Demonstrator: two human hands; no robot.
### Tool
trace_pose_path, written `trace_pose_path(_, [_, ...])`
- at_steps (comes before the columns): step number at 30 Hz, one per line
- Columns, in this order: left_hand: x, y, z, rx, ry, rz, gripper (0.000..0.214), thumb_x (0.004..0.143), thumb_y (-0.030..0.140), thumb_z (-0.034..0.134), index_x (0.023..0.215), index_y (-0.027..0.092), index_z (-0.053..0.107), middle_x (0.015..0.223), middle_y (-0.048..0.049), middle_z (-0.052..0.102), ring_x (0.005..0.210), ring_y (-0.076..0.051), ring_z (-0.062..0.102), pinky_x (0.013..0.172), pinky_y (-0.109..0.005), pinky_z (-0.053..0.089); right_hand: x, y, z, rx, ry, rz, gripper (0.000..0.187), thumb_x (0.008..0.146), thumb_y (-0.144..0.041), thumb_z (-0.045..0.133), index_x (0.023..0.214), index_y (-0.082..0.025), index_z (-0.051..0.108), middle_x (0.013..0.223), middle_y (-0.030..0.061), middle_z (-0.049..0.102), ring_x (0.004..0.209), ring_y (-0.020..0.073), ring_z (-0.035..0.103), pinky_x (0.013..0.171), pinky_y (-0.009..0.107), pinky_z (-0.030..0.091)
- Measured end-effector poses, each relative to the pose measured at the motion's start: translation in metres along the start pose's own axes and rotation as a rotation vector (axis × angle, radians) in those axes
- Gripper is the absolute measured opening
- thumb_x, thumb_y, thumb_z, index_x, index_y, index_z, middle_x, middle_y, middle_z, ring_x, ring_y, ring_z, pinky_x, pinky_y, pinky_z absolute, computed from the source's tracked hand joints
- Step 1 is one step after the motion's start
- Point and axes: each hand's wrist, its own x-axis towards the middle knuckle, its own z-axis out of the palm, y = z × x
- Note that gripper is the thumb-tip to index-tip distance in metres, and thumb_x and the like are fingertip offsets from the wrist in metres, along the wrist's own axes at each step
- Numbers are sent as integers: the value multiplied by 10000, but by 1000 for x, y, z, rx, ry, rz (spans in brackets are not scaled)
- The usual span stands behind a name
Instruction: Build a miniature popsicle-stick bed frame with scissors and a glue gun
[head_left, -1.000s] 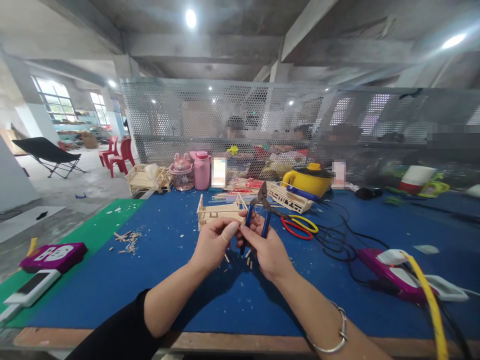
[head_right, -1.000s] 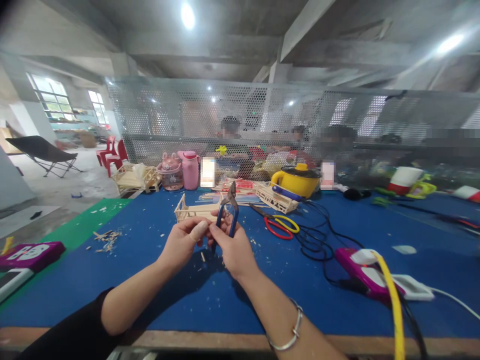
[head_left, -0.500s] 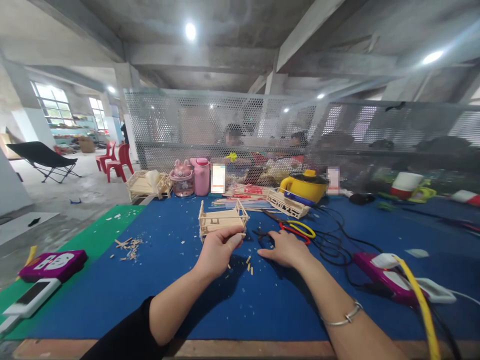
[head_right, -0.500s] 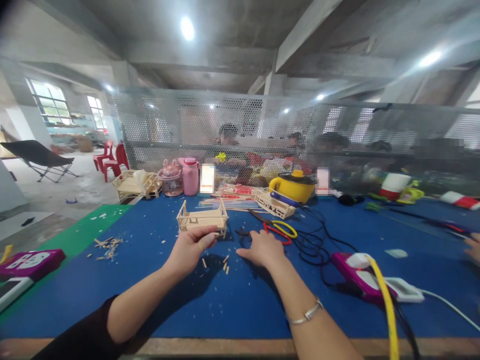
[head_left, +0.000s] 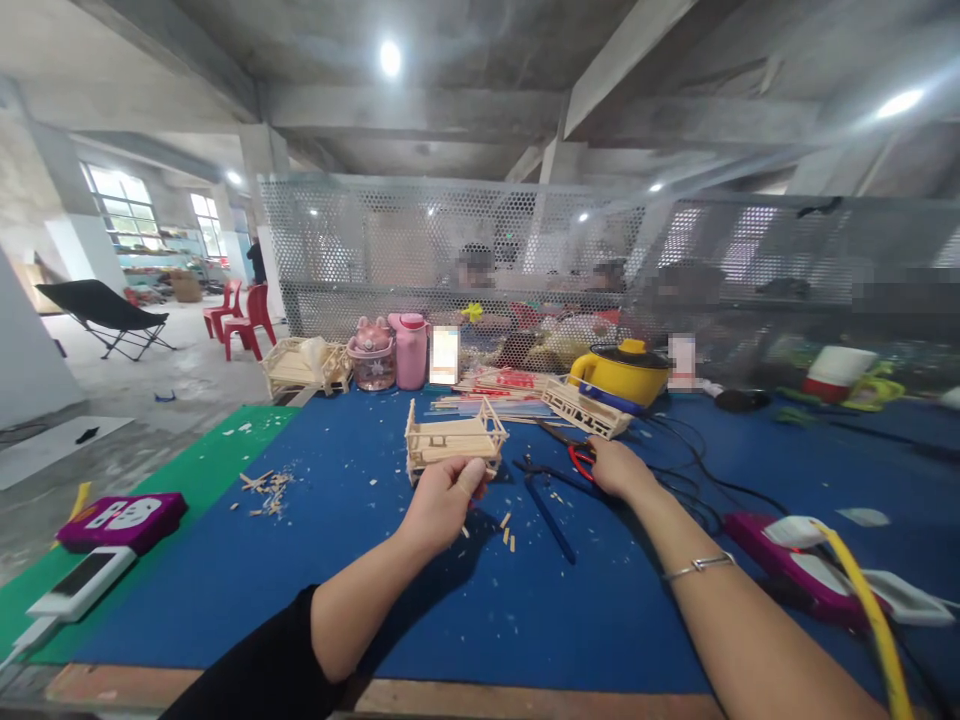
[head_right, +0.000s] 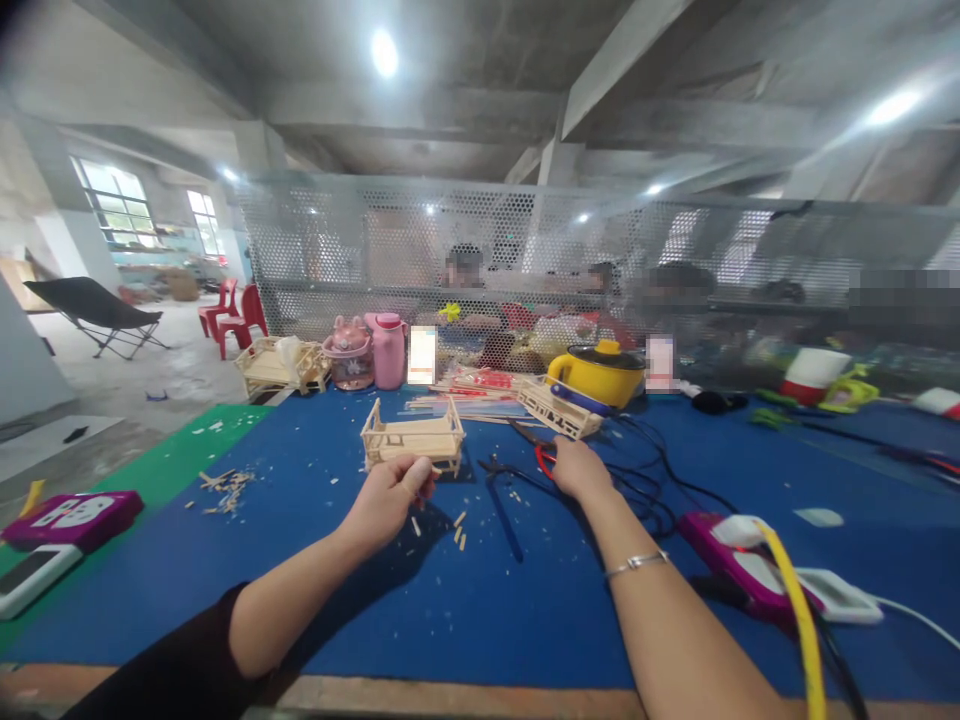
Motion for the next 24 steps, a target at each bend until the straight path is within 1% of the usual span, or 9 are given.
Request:
trace_pose_path(4, [2, 6, -3, -41, 78, 44, 455, 781, 564, 482, 571, 160, 500, 481, 36, 467, 469, -90, 417, 499, -222, 346, -6, 12, -8, 83, 38, 44, 510, 729, -104, 504, 1239, -112, 533, 1158, 189, 618, 1021, 281, 599, 795, 320, 438])
trace_pose_path(8, [2, 15, -2, -206, 152, 19, 419, 684, 559, 606, 696, 141, 588, 607, 15, 553, 544, -95, 475, 512, -215, 390, -32, 13, -31, 274, 135, 49, 541, 721, -286, 611, 1235, -146, 515, 1072, 133, 654, 902, 251, 623, 726, 307, 472])
trace_pose_path(10, [1, 18, -1, -262, 164, 8, 404, 657, 530, 652, 747, 139, 611, 670, 2, 590, 595, -97, 501, 524, -206, 406, -50, -5, -41, 611, 170, -24, 577, 665, -336, 672, 1193, -170, 508, 869, 69, 670, 683, 201, 604, 596, 300, 469])
trace_pose_path(12, [-1, 20, -2, -297, 160, 12, 370, 652, 485, 683, 784, 145, 619, 721, -4, 609, 640, -97, 520, 538, -196, 416, -71, -33, -47, 898, 83, -155, 519, 627, -351, 702, 1088, -195, 522, 656, -20, 589, 487, 131, 481, 471, 269, 413])
trace_pose_path(15, [-2, 21, -5, -318, 166, 25, 330, 656, 426, 708, 828, 156, 626, 769, -4, 611, 675, -94, 535, 553, -187, 428, -101, -81, -49, 1141, 79, -309, 424, 594, -279, 725, 961, -216, 524, 593, -69, 491, 454, 87, 388, 433, 231, 359])
trace_pose_path(17, [-2, 21, -7, -325, 175, 42, 312, 659, 406, 712, 829, 157, 629, 770, -1, 605, 667, -89, 535, 555, -185, 429, -118, -104, -46, 1275, 39, -360, 312, 682, -248, 630, 967, -230, 505, 599, -67, 478, 463, 89, 389, 431, 220, 333])
trace_pose_path(20, [-2, 23, -9, -333, 189, 78, 297, 666, 394, 709, 833, 162, 626, 752, 11, 596, 641, -78, 525, 563, -186, 431, -133, -121, -38, 1364, -73, -429, 362, 701, -148, 511, 1052, -239, 503, 662, -54, 472, 525, 94, 414, 493, 221, 353])
trace_pose_path(22, [-3, 26, -9, -318, 198, 94, 285, 673, 396, 702, 813, 162, 617, 720, 22, 582, 605, -68, 507, 564, -188, 430, -139, -124, -33, 1331, -119, -429, 447, 676, -112, 500, 1104, -238, 500, 709, -45, 477, 594, 105, 437, 552, 227, 372])
trace_pose_path(24, [-5, 29, -8, -294, 198, 109, 274, 680, 398, 696, 772, 158, 600, 686, 34, 561, 568, -59, 484, 557, -188, 430, -143, -124, -30, 1269, -138, -441, 433, 700, -138, 528, 1121, -238, 507, 754, -33, 499, 664, 123, 455, 611, 240, 382])
